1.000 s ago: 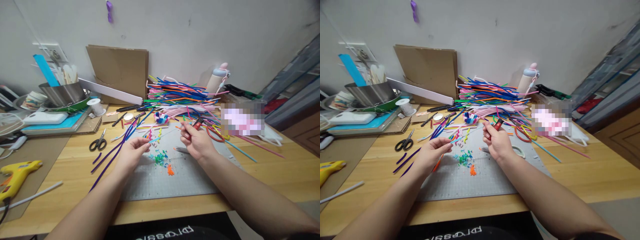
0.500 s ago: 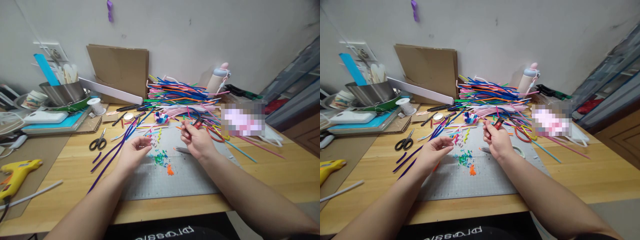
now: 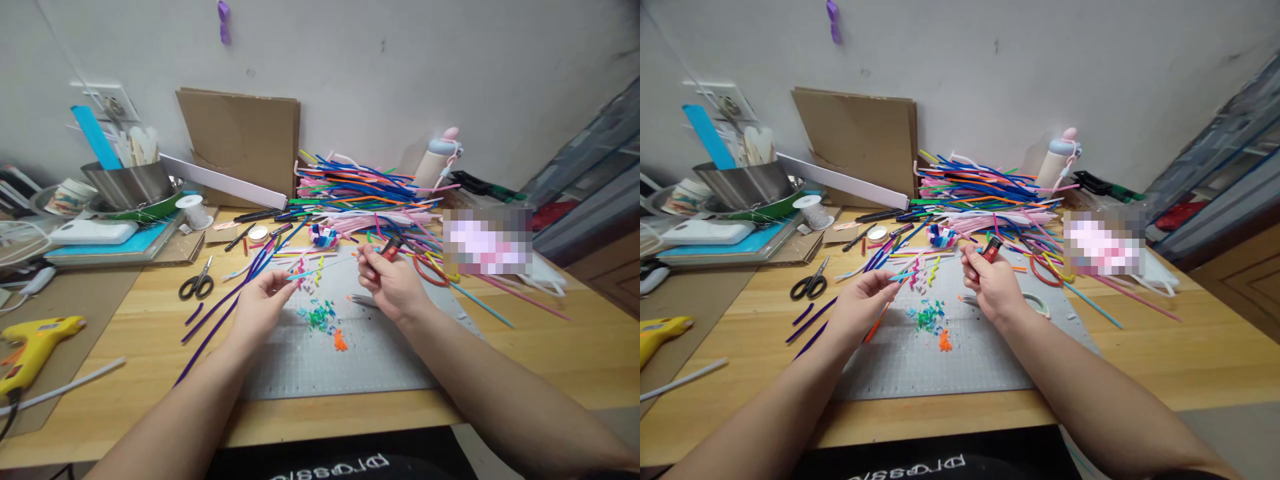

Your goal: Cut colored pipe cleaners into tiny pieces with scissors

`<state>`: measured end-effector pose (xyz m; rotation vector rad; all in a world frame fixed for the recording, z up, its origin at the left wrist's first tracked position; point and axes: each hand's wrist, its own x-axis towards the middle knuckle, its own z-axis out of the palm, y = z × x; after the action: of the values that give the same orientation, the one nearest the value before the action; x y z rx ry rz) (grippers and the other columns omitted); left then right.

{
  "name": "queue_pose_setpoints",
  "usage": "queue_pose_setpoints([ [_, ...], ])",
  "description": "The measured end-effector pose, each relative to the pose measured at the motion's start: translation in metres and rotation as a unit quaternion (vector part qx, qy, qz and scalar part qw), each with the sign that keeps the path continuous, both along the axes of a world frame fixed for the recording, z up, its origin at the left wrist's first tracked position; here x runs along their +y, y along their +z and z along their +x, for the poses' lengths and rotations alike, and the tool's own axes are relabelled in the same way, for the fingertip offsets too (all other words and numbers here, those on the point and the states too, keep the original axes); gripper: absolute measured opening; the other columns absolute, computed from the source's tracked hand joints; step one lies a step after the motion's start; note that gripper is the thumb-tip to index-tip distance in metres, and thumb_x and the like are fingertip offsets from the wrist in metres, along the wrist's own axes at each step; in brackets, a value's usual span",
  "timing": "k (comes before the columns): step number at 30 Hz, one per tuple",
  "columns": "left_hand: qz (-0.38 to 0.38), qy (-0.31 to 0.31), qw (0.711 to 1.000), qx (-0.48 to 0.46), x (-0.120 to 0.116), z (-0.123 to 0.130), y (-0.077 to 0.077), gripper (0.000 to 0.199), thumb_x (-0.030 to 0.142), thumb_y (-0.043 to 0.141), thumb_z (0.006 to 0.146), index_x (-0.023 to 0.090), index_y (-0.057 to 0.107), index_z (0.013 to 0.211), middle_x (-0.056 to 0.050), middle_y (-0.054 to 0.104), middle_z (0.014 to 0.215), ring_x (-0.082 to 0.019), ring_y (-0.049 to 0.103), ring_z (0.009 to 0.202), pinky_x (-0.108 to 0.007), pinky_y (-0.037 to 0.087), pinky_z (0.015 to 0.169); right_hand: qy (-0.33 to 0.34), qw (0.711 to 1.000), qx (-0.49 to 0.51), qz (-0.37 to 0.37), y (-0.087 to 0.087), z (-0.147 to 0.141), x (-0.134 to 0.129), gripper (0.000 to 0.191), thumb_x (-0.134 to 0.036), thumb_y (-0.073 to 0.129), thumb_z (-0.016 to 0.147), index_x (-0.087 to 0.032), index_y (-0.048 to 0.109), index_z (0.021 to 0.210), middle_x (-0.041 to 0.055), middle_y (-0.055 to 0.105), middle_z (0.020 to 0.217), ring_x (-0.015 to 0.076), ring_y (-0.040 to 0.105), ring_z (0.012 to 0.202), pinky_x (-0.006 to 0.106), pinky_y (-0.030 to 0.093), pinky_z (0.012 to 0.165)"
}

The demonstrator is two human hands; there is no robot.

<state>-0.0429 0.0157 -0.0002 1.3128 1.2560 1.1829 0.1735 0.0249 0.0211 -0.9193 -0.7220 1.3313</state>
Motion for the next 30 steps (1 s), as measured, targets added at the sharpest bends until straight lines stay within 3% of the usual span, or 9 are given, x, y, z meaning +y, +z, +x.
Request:
queue_pose_setpoints([
  [15,-0.004,0.005,1.0,0.003,-0.0015,0.0002,0.0038,0.025,0.039,0.071,0.073,0.017,0.067,0.084,0.0,0.066,0.07,-0.012,0.057,0.063,-0.024,0.044,0.062,-0.005,1.0,-0.001,-0.012,-0.004,0.0015,0.0029,0.032,-0.035,0.083,0.057,-0.016,0.064,0.076,-0.004,0.053,0.062,0.0028,0.034,0.045,0.017,0.019,0.037],
  [30,-0.003,0.007,1.0,-0.028,-0.0012,0.0022,0.0066,0.024,0.035,0.074,0.07,0.016,0.067,0.083,0.0,0.066,0.068,-0.011,0.056,0.061,-0.023,0.046,0.06,0.002,1.0,0.003,-0.026,-0.006,0.0029,0.0048,0.033,-0.034,0.084,0.055,-0.015,0.065,0.075,-0.0034,0.053,0.063,0.002,0.033,0.046,0.016,0.019,0.037],
])
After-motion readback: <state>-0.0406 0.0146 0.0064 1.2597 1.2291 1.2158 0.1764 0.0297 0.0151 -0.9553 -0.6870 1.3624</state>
